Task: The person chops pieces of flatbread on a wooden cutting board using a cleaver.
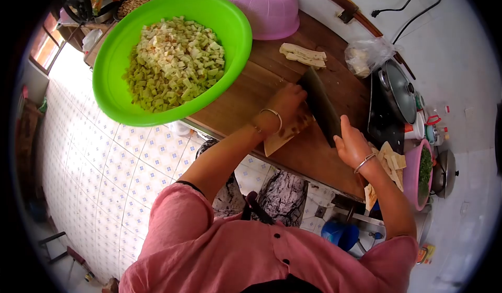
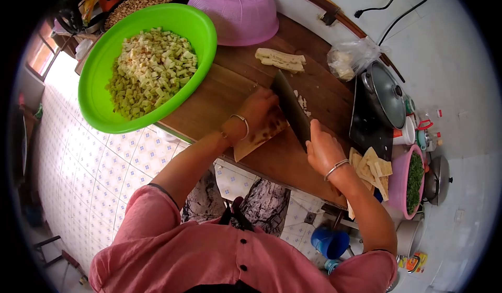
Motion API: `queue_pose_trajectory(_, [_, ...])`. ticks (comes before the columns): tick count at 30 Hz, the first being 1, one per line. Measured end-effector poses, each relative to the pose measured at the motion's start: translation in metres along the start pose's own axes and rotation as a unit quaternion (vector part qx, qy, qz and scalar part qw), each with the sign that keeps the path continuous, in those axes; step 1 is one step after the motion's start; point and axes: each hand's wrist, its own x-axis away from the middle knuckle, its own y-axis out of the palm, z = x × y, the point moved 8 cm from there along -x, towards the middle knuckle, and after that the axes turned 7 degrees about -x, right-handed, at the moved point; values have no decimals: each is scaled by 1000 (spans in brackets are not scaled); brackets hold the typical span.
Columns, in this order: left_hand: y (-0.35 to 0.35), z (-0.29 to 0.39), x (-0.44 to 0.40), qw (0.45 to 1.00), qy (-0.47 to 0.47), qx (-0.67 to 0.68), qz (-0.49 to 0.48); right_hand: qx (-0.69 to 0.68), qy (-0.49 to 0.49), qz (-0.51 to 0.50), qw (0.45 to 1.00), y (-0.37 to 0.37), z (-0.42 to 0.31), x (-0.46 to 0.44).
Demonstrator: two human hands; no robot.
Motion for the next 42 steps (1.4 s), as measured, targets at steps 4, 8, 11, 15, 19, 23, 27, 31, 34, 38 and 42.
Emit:
queue_pose_trajectory(4, [-2, 2, 3, 998, -15, 57, -6, -20, -16, 12, 1000, 3, -3, -19])
queue_pose_trajectory(8, [1, 6, -5, 998, -6, 58, 26, -53, -65, 52, 995, 11, -20, -73])
queue_pose_trajectory(11, [-16, 11, -5, 997, 8, 77, 25, -34, -32, 25, 999, 7, -33, -112])
queue_pose_trajectory(15, [-13, 10, 2, 997, 6, 56, 42, -35, -57, 44, 997, 3, -27, -133])
queue_pose_trajectory(19, [-20, 8, 2, 997, 0, 61, 46, -17, -81, 74, 994, -9, -36, -108])
queue_pose_trajectory(23, [-11, 2, 4, 997, -17, 69, 39, -17, -63, 56, 996, -16, -25, -70])
queue_pose_trajectory(27, [-7, 1, 1, 997, -13, 64, 35, 5, -30, 29, 999, -13, -20, -22])
queue_pose_trajectory(31, [-7, -3, 0, 997, -3, 46, 58, -14, -9, 3, 1000, -1, -7, -7])
queue_pose_trajectory(34, [-1, -5, 4, 997, -14, 59, 54, -18, -7, -3, 1000, 3, -5, -10])
queue_pose_trajectory(38, [1, -3, -3, 997, -23, 75, -2, -21, -27, -1, 999, 10, -14, -45])
queue_pose_trajectory(42, [1, 6, -3, 996, -9, 83, -13, -70, -38, 31, 996, 17, -14, -83])
